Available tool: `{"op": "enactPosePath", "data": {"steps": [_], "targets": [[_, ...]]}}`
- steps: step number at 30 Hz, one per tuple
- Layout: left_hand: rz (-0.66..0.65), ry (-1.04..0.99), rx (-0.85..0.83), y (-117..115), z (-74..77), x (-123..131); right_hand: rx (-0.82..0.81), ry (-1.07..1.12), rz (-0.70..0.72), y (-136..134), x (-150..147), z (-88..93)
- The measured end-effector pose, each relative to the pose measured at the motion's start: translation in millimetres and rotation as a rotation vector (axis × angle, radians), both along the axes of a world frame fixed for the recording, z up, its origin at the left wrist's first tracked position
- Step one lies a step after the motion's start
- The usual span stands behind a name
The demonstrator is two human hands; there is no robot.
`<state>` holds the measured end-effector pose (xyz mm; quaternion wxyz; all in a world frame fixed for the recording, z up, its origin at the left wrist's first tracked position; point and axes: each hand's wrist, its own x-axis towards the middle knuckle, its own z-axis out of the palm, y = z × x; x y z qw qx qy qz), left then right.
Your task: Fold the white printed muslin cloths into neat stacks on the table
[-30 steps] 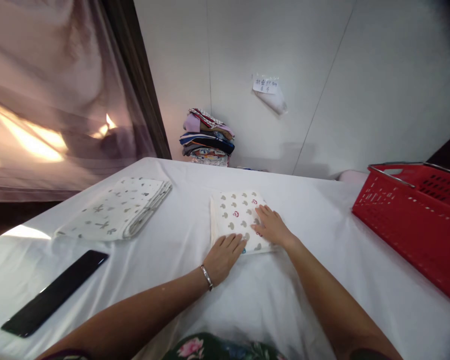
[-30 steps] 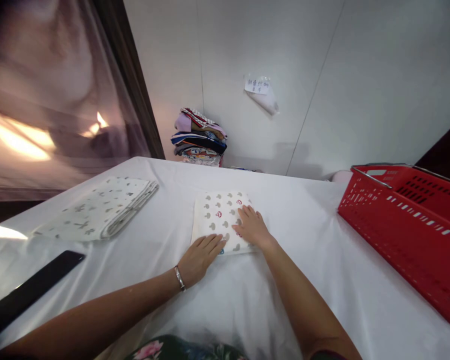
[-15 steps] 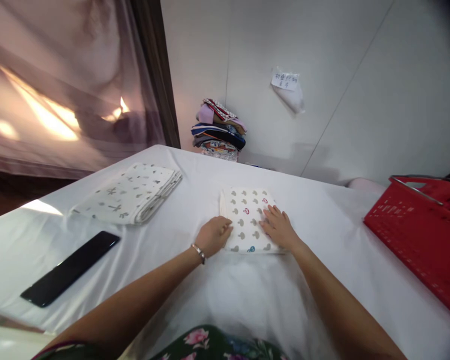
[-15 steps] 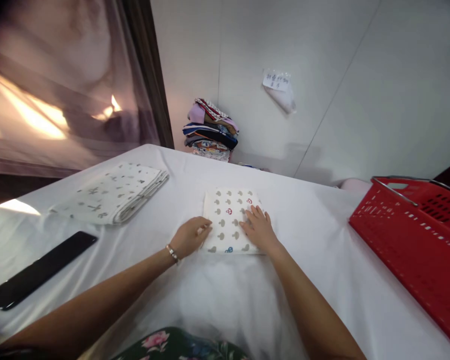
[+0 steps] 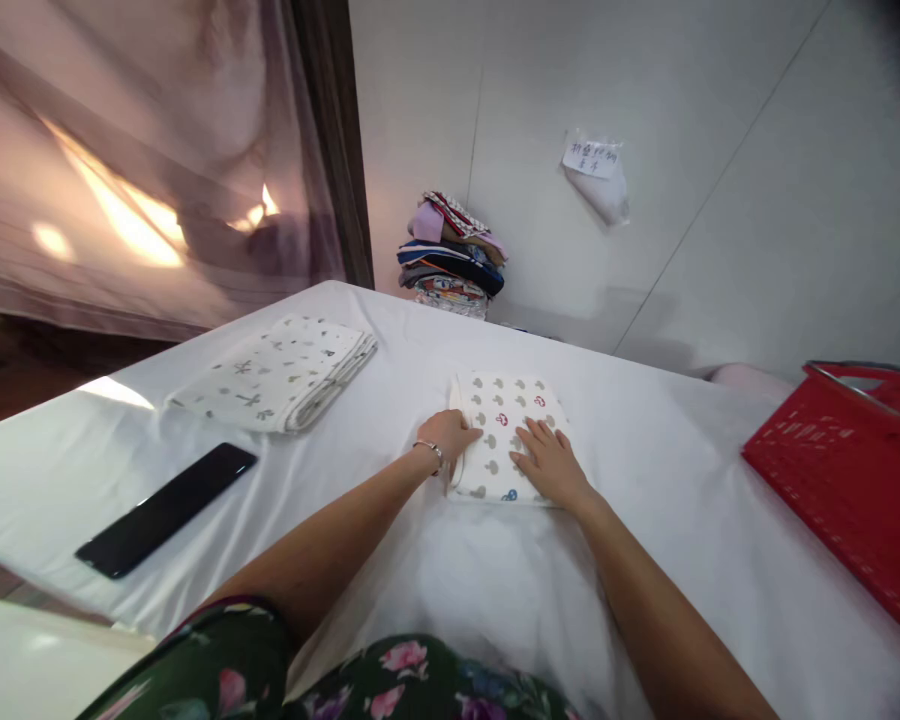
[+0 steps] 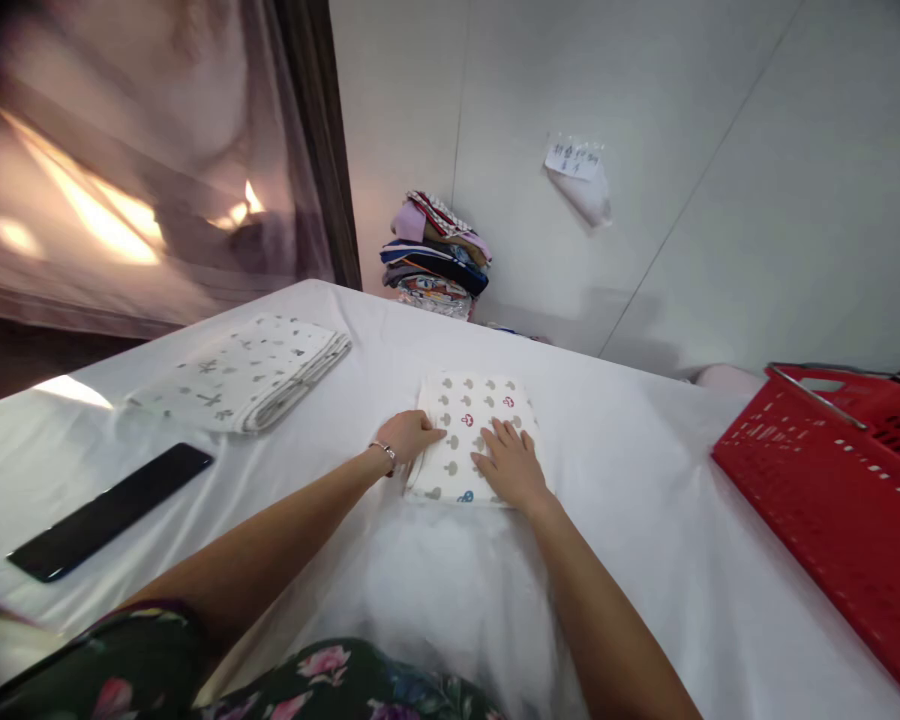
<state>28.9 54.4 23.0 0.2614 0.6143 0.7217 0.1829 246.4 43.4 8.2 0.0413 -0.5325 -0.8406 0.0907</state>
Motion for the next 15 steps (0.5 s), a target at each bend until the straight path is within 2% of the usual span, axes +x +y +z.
{"op": "enactPosePath", "data": {"steps": [9, 15], "targets": [[0.099, -0.110, -0.012, -8, -13.5, -11, -0.002, 0.011, 0.024, -3, 1, 0.4], [0.110, -0.148, 0.044, -5, -13.5, -6, -0.041, 0.010, 0.017, 4, -3, 8.1]]}}
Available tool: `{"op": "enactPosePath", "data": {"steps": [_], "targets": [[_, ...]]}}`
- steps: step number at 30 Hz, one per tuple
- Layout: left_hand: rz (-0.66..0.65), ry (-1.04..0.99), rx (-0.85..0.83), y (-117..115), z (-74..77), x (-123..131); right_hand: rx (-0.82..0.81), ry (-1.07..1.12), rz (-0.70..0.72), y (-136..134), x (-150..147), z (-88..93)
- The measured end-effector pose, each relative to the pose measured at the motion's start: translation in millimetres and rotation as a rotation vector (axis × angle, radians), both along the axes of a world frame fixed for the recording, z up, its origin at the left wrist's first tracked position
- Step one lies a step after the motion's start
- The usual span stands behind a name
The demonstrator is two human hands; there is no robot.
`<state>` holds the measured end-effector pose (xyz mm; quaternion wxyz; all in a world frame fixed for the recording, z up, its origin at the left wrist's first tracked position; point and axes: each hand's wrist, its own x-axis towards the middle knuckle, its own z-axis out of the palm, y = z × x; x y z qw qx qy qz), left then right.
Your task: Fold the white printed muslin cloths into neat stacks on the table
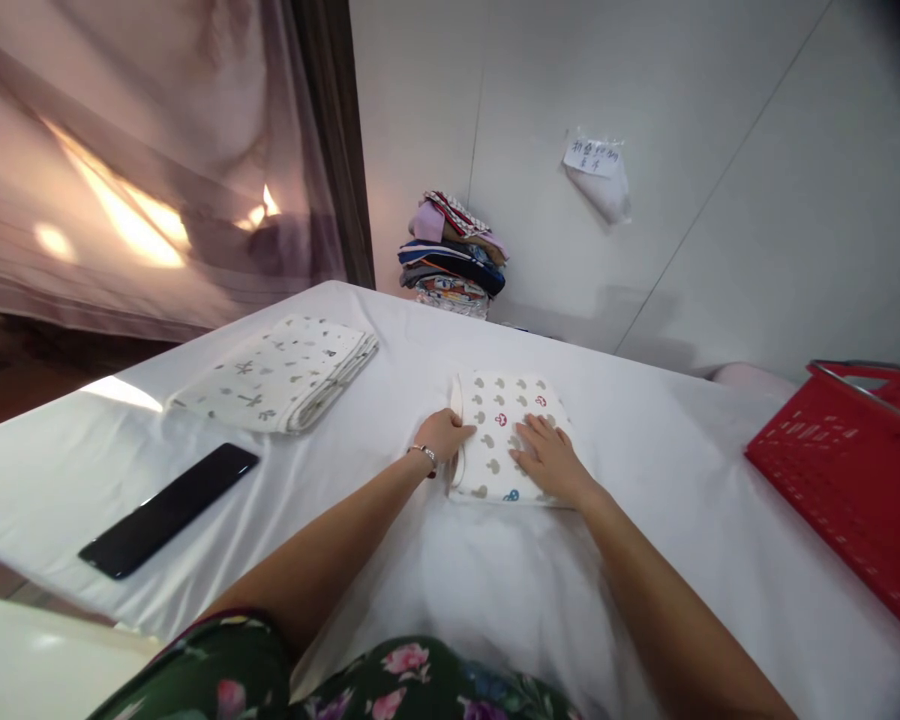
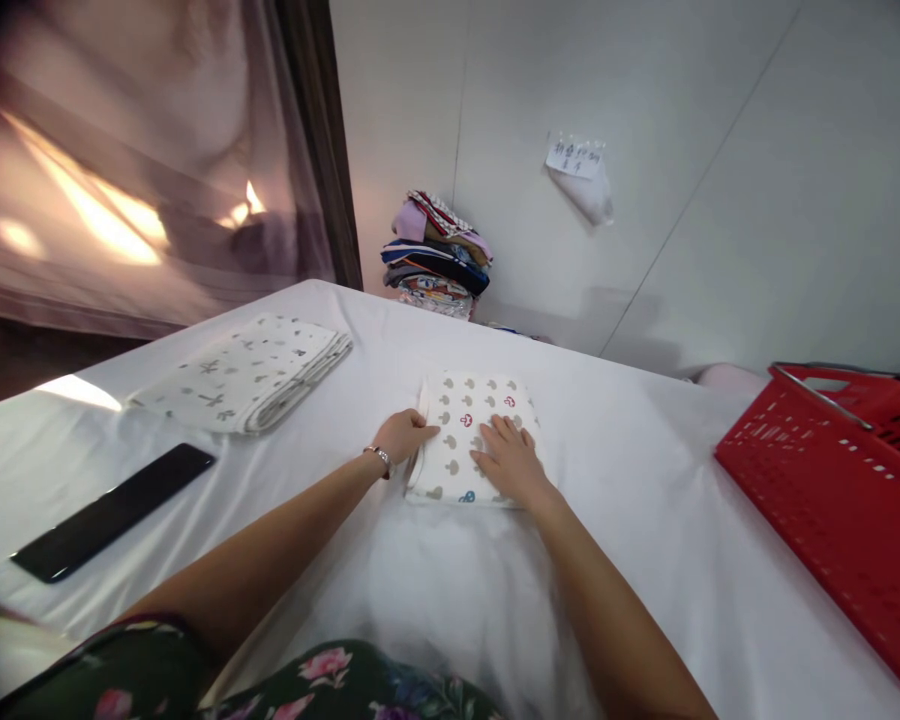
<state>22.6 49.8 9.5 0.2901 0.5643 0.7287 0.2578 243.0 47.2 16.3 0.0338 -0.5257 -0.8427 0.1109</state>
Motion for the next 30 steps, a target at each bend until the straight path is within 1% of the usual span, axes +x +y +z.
{"op": "enactPosePath", "data": {"steps": [2, 6, 9, 12, 14, 17, 20, 23, 26, 28, 30], "targets": [[0.007, -0.024, 0.026, 1, -0.1, 1, 0.010, -0.006, 0.018, 2, -3, -0.3], [0.022, -0.055, 0.043, 1, -3.8, -1, 0.013, -0.011, 0.062, 4, -8, -6.2], [0.027, -0.069, 0.033, 1, -6.6, -3, 0.019, 0.014, 0.059, 4, -8, -7.9], [-0.005, -0.106, 0.024, -3, -5.0, -3, 0.007, 0.063, 0.044, 2, -6, -4.8], [-0.060, -0.142, 0.022, -10, -1.1, -4, 0.022, 0.112, 0.039, -3, -5, -2.0], [-0.147, -0.173, -0.008, -28, 6.6, -5, 0.051, 0.170, 0.069, -13, -6, 1.2], [-0.216, -0.165, -0.035, -48, 12.8, -4, 0.057, 0.189, 0.113, -23, -6, 3.4], [-0.261, -0.127, -0.011, -65, 15.1, -1, 0.073, 0.184, 0.127, -28, -7, 4.8], [-0.226, -0.123, 0.048, -75, 11.9, 0, 0.081, 0.166, 0.132, -29, -7, 4.7], [-0.176, -0.160, 0.077, -80, 7.3, -1, 0.082, 0.156, 0.130, -29, -7, 3.6], [-0.129, -0.206, 0.070, -85, 2.6, -4, 0.088, 0.148, 0.127, -30, -7, 2.2]]}}
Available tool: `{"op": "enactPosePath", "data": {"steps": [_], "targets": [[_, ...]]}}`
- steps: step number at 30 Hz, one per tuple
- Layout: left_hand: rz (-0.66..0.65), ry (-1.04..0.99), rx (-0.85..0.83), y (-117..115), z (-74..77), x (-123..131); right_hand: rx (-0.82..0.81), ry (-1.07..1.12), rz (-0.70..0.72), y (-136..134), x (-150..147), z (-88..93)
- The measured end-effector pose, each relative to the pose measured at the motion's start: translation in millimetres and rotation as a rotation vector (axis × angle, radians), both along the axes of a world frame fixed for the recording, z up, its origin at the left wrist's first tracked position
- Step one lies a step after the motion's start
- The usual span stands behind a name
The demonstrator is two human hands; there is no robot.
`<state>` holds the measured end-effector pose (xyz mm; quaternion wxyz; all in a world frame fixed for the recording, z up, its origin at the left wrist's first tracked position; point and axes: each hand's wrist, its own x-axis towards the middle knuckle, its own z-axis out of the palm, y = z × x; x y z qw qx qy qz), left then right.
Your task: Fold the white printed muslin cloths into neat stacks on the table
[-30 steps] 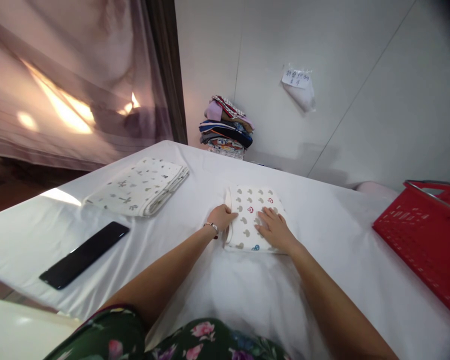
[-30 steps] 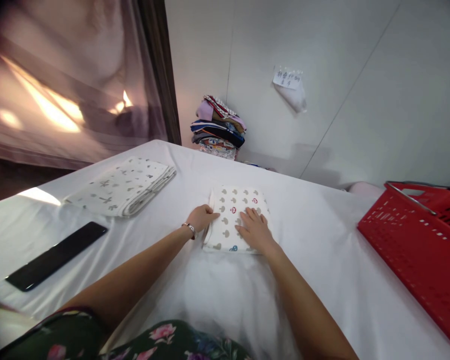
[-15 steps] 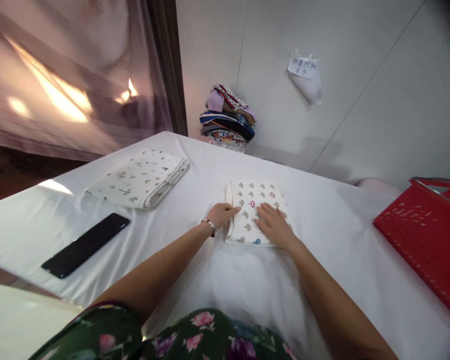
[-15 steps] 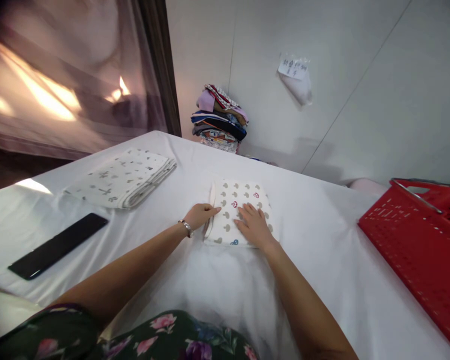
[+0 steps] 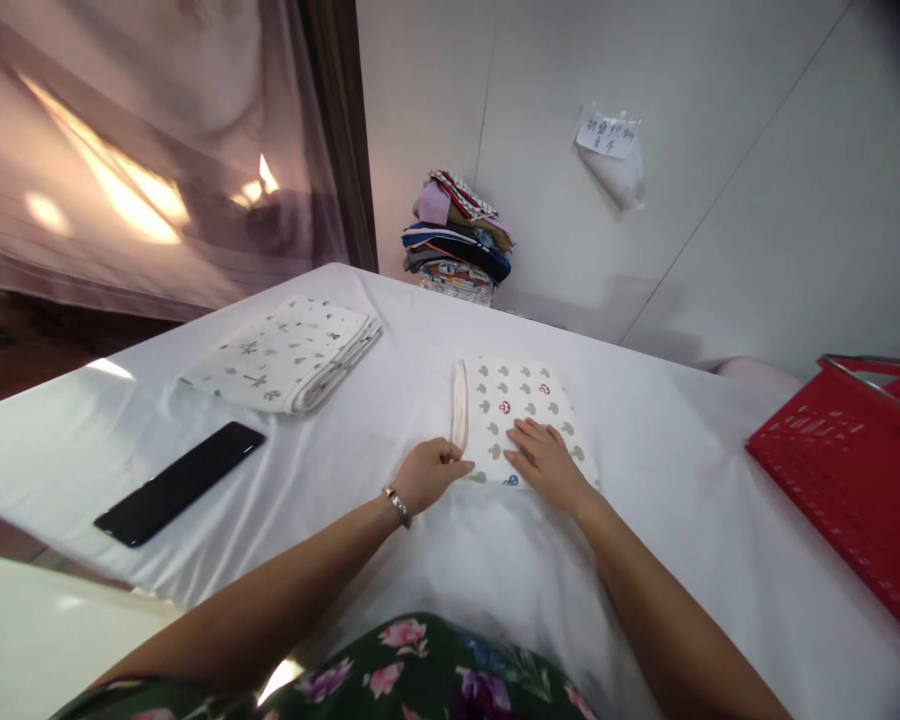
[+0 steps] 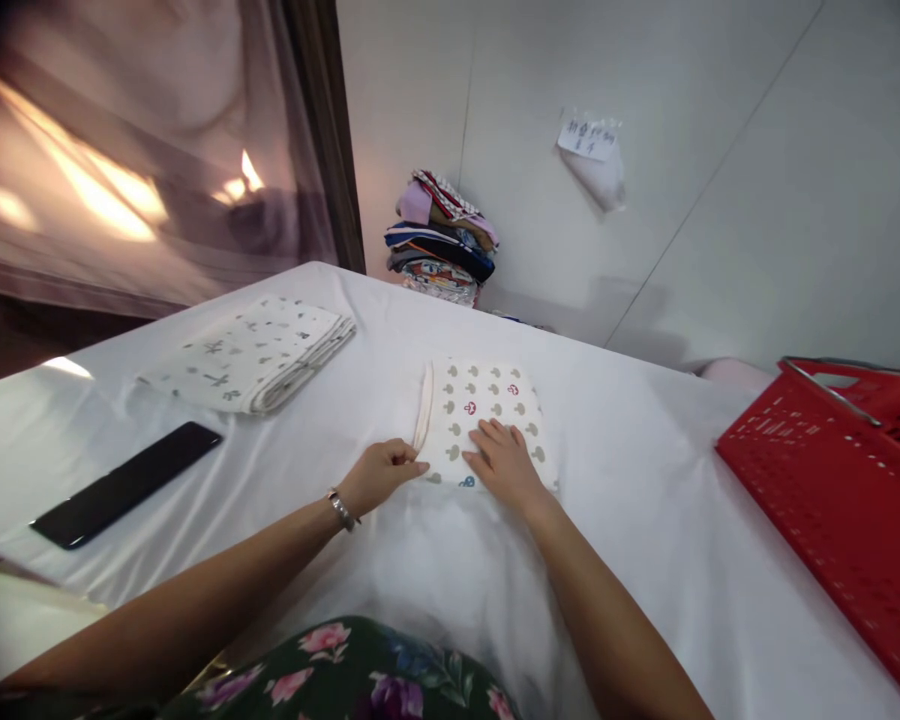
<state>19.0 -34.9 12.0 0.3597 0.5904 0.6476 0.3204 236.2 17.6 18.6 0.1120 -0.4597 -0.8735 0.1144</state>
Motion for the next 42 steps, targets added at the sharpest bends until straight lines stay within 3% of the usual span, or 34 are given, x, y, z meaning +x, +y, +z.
{"op": "enactPosePath", "data": {"steps": [5, 8, 10, 15, 23, 29, 34, 42], "targets": [[0.040, -0.022, -0.109, -10, -2.0, -1, 0.008, -0.068, -0.015, -3, -2, -1.6], [0.048, 0.036, -0.045, -13, 1.1, 0, 0.000, -0.107, -0.029, -5, -4, -1.2], [0.032, 0.085, -0.012, -13, 1.5, 0, 0.002, -0.120, -0.029, -6, -5, -1.3], [-0.039, 0.099, -0.117, -11, 0.7, -2, -0.009, -0.122, -0.023, -6, -3, -0.7], [-0.040, 0.266, 0.082, 14, 16.9, 4, -0.065, -0.098, 0.058, -3, -22, 8.2], [-0.021, 0.262, 0.033, 31, -2.4, 2, -0.121, -0.097, 0.102, -1, -26, 7.8], [0.037, 0.211, 0.005, 27, -14.7, 0, -0.103, -0.091, 0.083, 28, -34, 12.0], [0.048, 0.275, 0.093, 20, -17.9, 6, 0.084, -0.030, 0.009, 115, -80, 6.8]]}}
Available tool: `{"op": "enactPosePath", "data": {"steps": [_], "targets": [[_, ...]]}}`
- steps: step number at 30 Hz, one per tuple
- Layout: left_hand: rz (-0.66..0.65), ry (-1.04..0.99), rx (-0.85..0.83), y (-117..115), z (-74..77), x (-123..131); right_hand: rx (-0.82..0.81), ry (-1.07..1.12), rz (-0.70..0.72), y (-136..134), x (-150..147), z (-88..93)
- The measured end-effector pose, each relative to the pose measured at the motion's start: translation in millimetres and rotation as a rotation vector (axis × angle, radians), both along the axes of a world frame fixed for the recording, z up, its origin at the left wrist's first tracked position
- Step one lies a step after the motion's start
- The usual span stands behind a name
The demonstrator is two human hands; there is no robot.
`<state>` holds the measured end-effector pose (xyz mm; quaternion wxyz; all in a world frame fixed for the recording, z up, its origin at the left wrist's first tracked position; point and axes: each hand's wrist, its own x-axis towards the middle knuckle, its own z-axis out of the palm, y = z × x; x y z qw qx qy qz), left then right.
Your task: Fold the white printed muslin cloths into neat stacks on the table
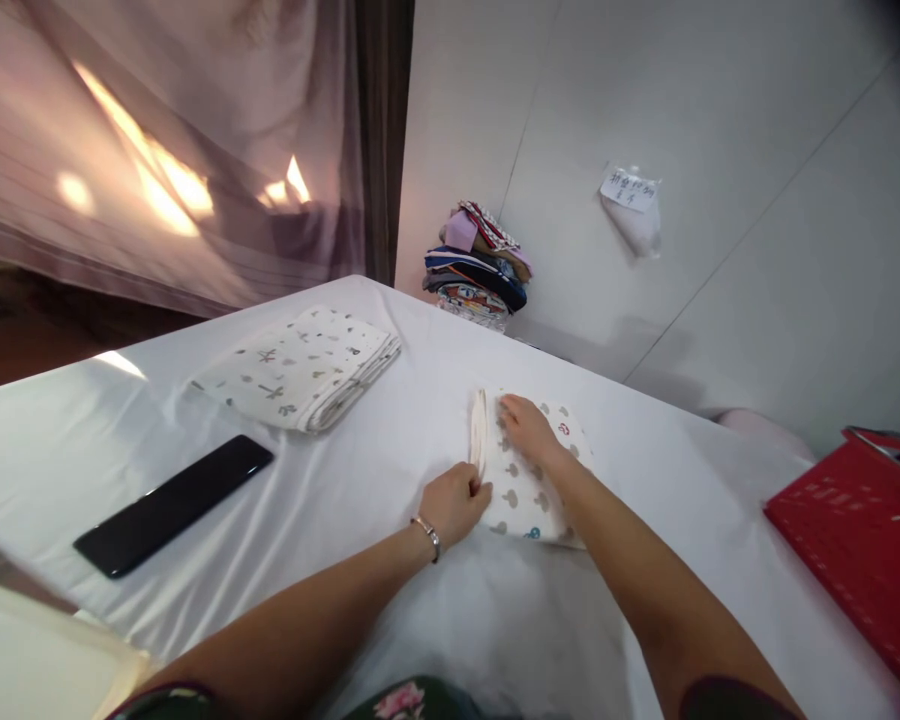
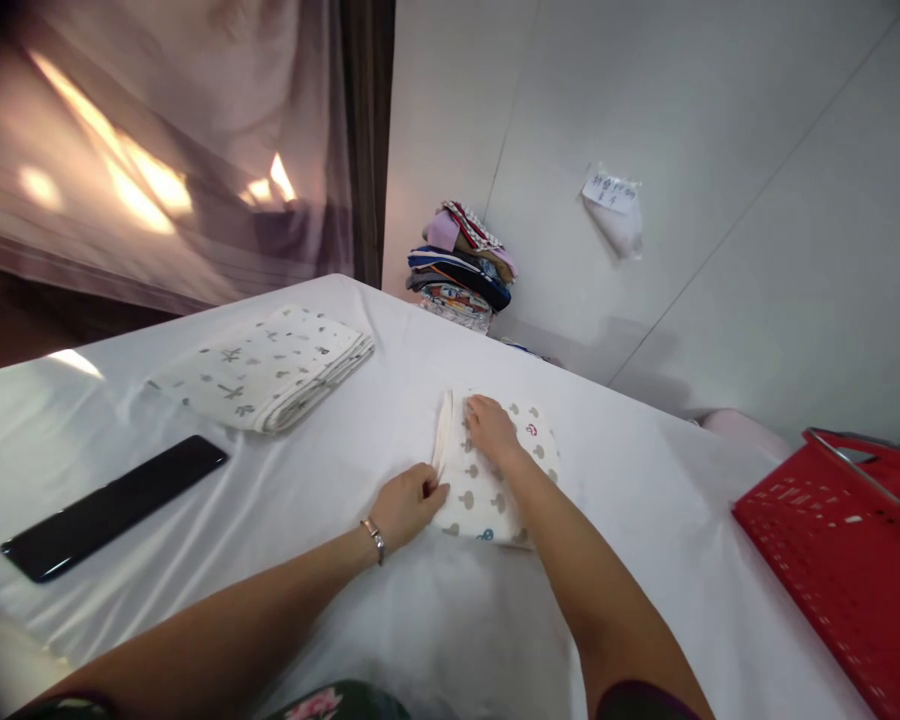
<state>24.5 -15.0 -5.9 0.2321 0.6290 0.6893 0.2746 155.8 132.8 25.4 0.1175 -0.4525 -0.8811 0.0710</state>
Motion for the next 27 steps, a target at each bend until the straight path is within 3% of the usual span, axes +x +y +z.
{"op": "enactPosePath", "data": {"steps": [5, 9, 18, 27], "targets": [[-0.041, 0.030, -0.032, 1, 0.6, -2, 0.015, -0.026, -0.043, 42, -25, -2.5], [-0.068, 0.025, -0.045, 2, 0.0, -2, -0.004, -0.037, -0.028, 59, -41, -4.6], [-0.077, 0.026, 0.008, 4, -9.3, -1, -0.061, -0.016, -0.036, 68, -48, -22.1], [-0.087, 0.045, 0.011, 4, -8.5, -2, -0.215, -0.036, 0.013, 78, -43, -16.1]]}}
